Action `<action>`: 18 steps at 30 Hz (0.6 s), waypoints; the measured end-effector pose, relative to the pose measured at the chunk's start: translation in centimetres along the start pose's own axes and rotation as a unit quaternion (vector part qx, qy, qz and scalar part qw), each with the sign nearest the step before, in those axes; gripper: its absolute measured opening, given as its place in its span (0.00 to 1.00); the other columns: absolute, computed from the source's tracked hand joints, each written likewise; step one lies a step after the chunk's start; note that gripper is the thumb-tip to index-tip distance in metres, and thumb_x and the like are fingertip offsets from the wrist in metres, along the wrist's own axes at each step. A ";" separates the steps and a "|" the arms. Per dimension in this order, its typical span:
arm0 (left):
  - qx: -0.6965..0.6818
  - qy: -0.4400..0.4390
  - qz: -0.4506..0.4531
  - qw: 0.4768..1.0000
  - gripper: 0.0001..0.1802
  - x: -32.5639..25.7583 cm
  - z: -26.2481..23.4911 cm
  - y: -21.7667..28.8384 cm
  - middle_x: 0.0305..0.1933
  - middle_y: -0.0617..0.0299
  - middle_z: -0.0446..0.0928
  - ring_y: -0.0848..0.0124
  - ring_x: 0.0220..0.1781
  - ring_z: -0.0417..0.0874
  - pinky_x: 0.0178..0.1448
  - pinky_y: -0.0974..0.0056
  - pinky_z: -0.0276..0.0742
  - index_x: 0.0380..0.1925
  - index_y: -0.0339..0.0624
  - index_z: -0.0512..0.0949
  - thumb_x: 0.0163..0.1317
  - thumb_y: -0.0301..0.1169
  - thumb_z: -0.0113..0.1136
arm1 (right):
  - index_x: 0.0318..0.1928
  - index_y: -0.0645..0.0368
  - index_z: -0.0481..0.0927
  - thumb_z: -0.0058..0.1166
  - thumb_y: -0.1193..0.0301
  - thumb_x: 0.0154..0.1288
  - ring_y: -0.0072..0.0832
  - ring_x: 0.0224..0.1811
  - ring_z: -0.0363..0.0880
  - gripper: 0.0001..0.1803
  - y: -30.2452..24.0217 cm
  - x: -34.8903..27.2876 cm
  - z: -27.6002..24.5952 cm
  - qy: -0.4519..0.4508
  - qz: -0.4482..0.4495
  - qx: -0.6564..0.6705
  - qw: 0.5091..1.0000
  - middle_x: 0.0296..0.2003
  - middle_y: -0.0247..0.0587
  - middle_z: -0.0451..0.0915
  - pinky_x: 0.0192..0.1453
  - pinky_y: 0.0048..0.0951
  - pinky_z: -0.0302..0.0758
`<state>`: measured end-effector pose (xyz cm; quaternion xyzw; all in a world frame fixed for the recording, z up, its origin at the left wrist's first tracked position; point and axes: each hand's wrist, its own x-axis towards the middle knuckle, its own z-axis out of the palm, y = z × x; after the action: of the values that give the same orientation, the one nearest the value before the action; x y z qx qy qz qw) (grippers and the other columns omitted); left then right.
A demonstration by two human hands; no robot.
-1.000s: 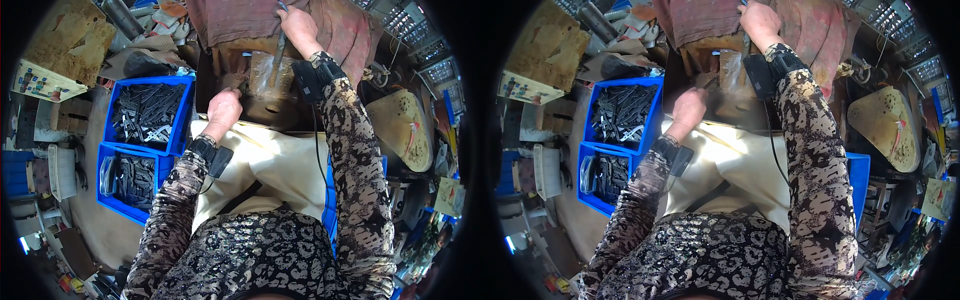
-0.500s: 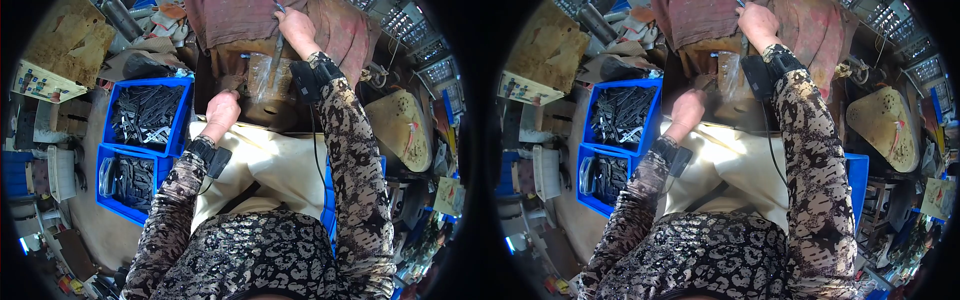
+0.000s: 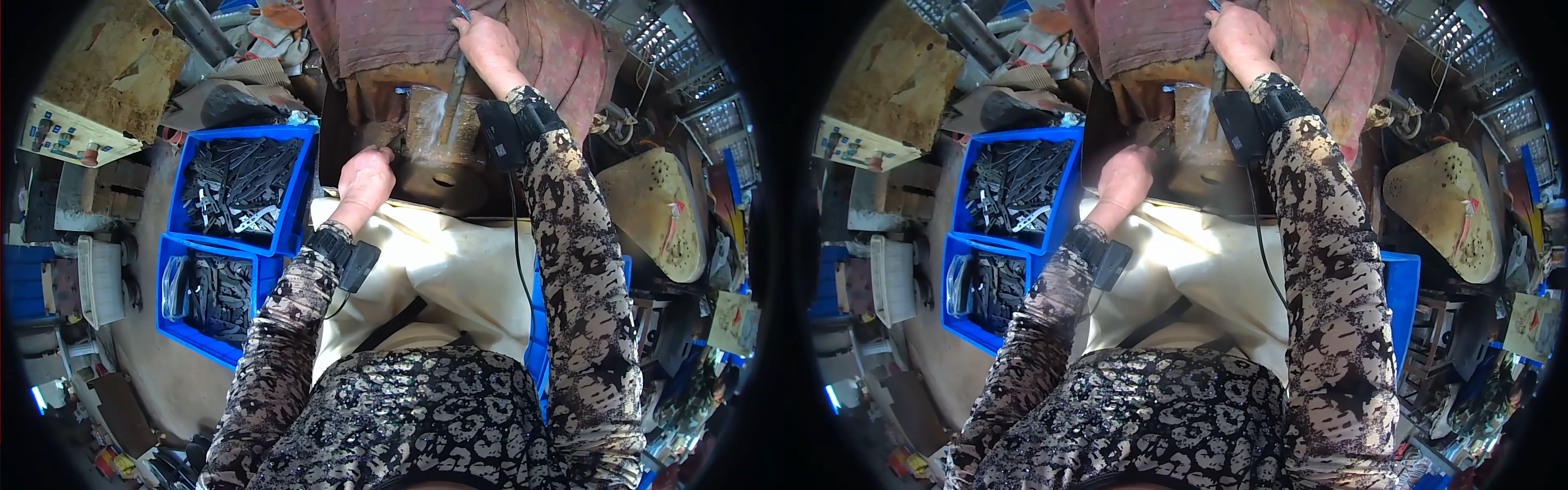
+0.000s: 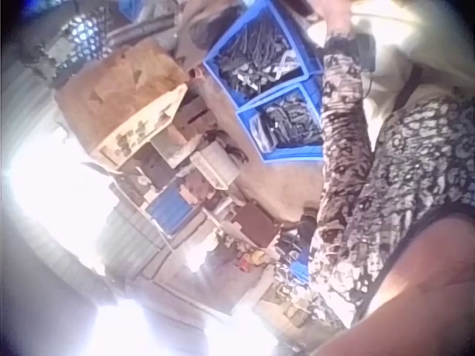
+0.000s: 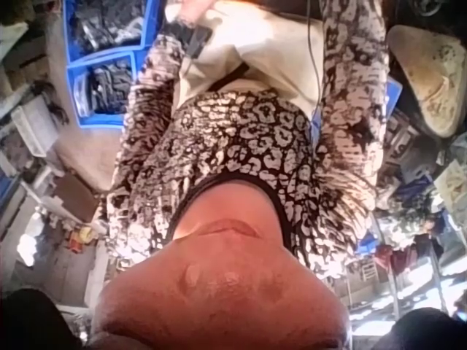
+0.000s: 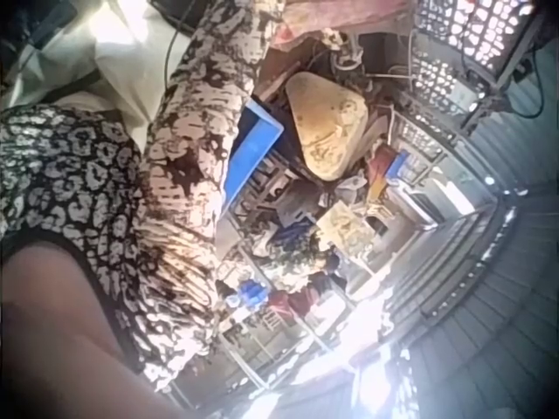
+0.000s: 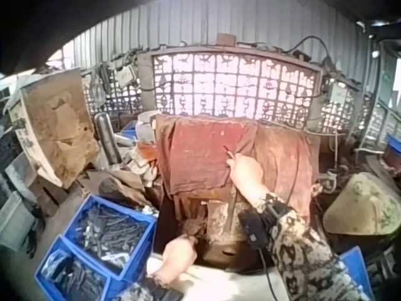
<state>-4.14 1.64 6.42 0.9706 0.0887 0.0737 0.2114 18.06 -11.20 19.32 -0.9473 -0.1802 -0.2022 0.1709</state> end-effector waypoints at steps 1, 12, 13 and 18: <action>-0.002 0.002 0.001 1.000 0.10 0.0 0.0 0.0 0.40 0.52 0.79 0.51 0.44 0.80 0.47 0.52 0.77 0.33 0.45 0.81 0.53 0.24 0.51 | 0.45 0.51 0.80 0.47 0.51 0.67 0.50 0.47 0.79 0.19 -0.1 0.0 0.0 -0.001 0.003 0.000 1.000 0.40 0.51 0.82 0.50 0.48 0.74; 0.005 -0.006 0.001 1.000 0.10 0.1 0.0 0.3 0.40 0.50 0.80 0.51 0.43 0.81 0.46 0.52 0.78 0.32 0.45 0.81 0.52 0.24 0.52 | 0.45 0.50 0.81 0.48 0.51 0.67 0.50 0.46 0.79 0.19 0.3 0.0 0.2 0.005 0.005 -0.006 1.000 0.39 0.51 0.82 0.49 0.48 0.75; 0.004 -0.008 0.001 1.000 0.10 0.1 0.0 0.4 0.40 0.50 0.80 0.51 0.43 0.81 0.47 0.52 0.78 0.33 0.45 0.81 0.52 0.24 0.52 | 0.45 0.50 0.81 0.48 0.51 0.67 0.50 0.46 0.79 0.19 0.4 0.0 0.1 0.006 0.008 -0.005 1.000 0.39 0.51 0.82 0.49 0.48 0.75; 0.019 -0.030 -0.020 0.999 0.13 -0.1 -0.5 0.1 0.43 0.54 0.80 0.55 0.46 0.81 0.49 0.55 0.79 0.36 0.48 0.82 0.52 0.24 0.53 | 0.40 0.61 0.80 0.53 0.59 0.64 0.50 0.38 0.81 0.17 -1.7 -1.6 -1.5 0.028 -0.017 0.037 0.999 0.33 0.54 0.82 0.43 0.46 0.76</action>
<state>-4.33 1.75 6.84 0.9742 0.1029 0.0392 0.1971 15.52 -10.69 20.37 -0.9311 -0.1989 -0.2248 0.2074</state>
